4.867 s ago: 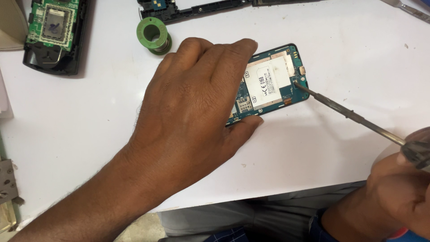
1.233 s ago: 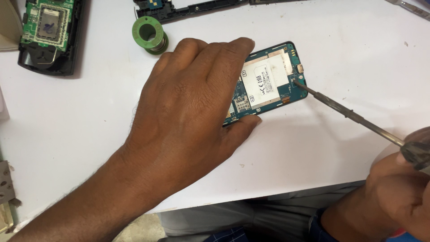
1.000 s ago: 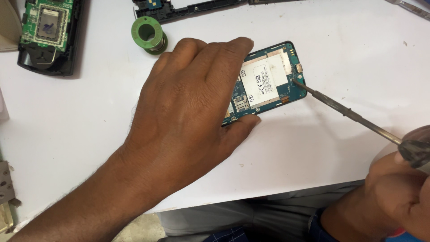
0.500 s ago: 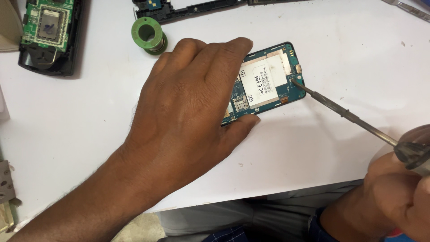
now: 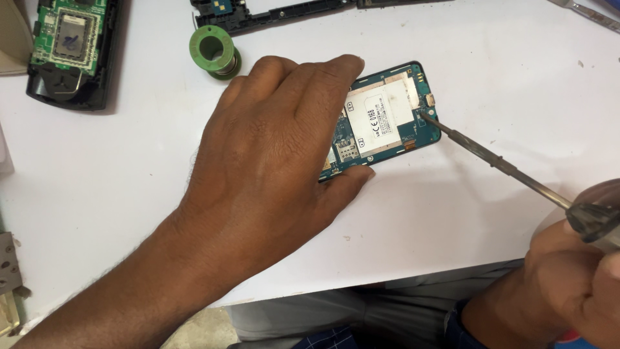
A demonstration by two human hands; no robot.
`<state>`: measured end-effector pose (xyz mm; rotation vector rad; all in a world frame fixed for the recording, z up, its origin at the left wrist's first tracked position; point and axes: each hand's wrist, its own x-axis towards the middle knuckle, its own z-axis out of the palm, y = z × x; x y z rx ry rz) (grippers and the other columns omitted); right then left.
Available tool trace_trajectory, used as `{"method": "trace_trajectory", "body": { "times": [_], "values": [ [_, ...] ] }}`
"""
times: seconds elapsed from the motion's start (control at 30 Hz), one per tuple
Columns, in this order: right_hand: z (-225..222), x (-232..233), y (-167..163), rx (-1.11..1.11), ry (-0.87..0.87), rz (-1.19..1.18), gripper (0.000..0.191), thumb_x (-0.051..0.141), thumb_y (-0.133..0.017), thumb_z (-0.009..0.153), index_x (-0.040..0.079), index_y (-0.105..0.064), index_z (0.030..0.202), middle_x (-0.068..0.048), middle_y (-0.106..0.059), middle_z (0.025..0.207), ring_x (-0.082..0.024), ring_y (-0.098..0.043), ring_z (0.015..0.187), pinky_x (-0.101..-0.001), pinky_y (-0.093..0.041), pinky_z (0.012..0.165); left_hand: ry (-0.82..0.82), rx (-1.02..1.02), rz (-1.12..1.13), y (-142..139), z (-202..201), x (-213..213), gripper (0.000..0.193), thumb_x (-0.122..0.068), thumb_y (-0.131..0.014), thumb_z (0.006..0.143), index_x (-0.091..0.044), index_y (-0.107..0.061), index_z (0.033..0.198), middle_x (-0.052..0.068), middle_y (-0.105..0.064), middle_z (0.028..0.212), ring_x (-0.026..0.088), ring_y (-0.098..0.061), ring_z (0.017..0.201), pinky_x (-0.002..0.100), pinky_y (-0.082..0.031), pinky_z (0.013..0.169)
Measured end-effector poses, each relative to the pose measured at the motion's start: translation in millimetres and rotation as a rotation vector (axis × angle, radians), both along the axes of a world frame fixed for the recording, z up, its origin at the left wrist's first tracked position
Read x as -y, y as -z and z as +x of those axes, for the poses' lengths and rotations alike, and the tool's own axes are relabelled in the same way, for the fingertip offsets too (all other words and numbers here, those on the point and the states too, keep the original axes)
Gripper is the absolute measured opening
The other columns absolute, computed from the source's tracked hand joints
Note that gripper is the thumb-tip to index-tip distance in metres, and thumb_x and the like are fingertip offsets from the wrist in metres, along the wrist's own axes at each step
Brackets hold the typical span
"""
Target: The person disassembles a mobile phone on a white workbench. They use a small purple screwdriver to pry open the back cover and remove internal parts, then use a larger screwdriver to unscrew components from the exposed circuit board, setting the removed housing and parts aside on the bench.
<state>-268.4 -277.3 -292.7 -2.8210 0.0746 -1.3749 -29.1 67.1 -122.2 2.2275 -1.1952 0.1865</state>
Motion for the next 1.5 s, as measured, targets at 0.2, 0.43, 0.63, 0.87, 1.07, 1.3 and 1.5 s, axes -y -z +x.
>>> {"method": "trace_trajectory", "body": {
  "times": [0.2, 0.43, 0.63, 0.87, 1.07, 1.3, 1.5],
  "values": [
    [-26, 30, 17, -0.170, 0.008, 0.154, 0.033, -0.012, -0.029, 0.115, -0.020, -0.059, 0.104, -0.026, -0.066, 0.097, -0.027, -0.057, 0.077, -0.0314, -0.051, 0.076, -0.007, 0.010, 0.007, 0, 0, 1, 0.082, -0.024, -0.095, 0.072, 0.006, -0.051, 0.134, 0.023, -0.068, 0.114, 0.030, -0.062, 0.104, 0.046, -0.048, 0.082],
    [-42, 34, 33, -0.139, -0.125, 0.457, 0.035, -0.004, -0.025, 0.118, -0.016, -0.055, 0.104, -0.020, -0.061, 0.098, -0.022, -0.053, 0.076, -0.0253, -0.048, 0.079, -0.003, 0.000, -0.005, 0, 0, 1, 0.081, -0.023, -0.095, 0.072, 0.006, -0.051, 0.134, 0.023, -0.068, 0.114, 0.031, -0.062, 0.104, 0.046, -0.048, 0.082],
    [-36, 31, 34, -0.050, -0.248, 0.599, 0.037, 0.005, -0.025, 0.119, -0.013, -0.054, 0.103, -0.020, -0.062, 0.102, -0.023, -0.055, 0.081, -0.0242, -0.049, 0.082, -0.007, -0.003, 0.016, 0, 0, 0, 0.082, -0.024, -0.095, 0.072, 0.006, -0.051, 0.134, 0.023, -0.068, 0.113, 0.031, -0.062, 0.104, 0.046, -0.048, 0.081],
    [-29, 24, 9, -0.163, 0.031, 0.146, 0.027, -0.010, -0.034, 0.115, -0.019, -0.055, 0.099, -0.027, -0.067, 0.099, -0.026, -0.056, 0.075, -0.0283, -0.049, 0.074, -0.001, 0.005, 0.005, 0, 0, 0, 0.080, -0.023, -0.095, 0.073, 0.006, -0.051, 0.134, 0.023, -0.068, 0.114, 0.030, -0.062, 0.104, 0.046, -0.048, 0.082],
    [-8, -2, 1, -0.060, 0.057, 0.062, 0.024, -0.012, -0.035, 0.115, -0.015, -0.052, 0.098, -0.023, -0.063, 0.095, -0.023, -0.053, 0.073, -0.0273, -0.046, 0.069, -0.002, -0.003, 0.003, 0, 0, 0, 0.081, -0.023, -0.095, 0.072, 0.006, -0.051, 0.134, 0.023, -0.068, 0.115, 0.030, -0.062, 0.104, 0.046, -0.048, 0.082],
    [9, -15, -11, -0.040, 0.035, 0.172, 0.022, -0.015, -0.036, 0.114, -0.011, -0.049, 0.097, -0.018, -0.058, 0.091, -0.020, -0.051, 0.070, -0.0262, -0.043, 0.064, 0.000, -0.010, 0.008, -2, 1, 0, 0.080, -0.021, -0.094, 0.073, 0.006, -0.051, 0.134, 0.022, -0.068, 0.115, 0.030, -0.062, 0.104, 0.046, -0.048, 0.082],
    [26, -32, -23, -0.041, -0.036, 0.508, 0.021, -0.016, -0.038, 0.115, -0.008, -0.047, 0.097, -0.015, -0.054, 0.087, -0.018, -0.046, 0.066, -0.0250, -0.040, 0.058, 0.005, -0.025, 0.024, -3, 0, -2, 0.079, -0.016, -0.092, 0.073, 0.006, -0.051, 0.136, 0.022, -0.067, 0.116, 0.032, -0.060, 0.107, 0.048, -0.045, 0.083]
  ]
}}
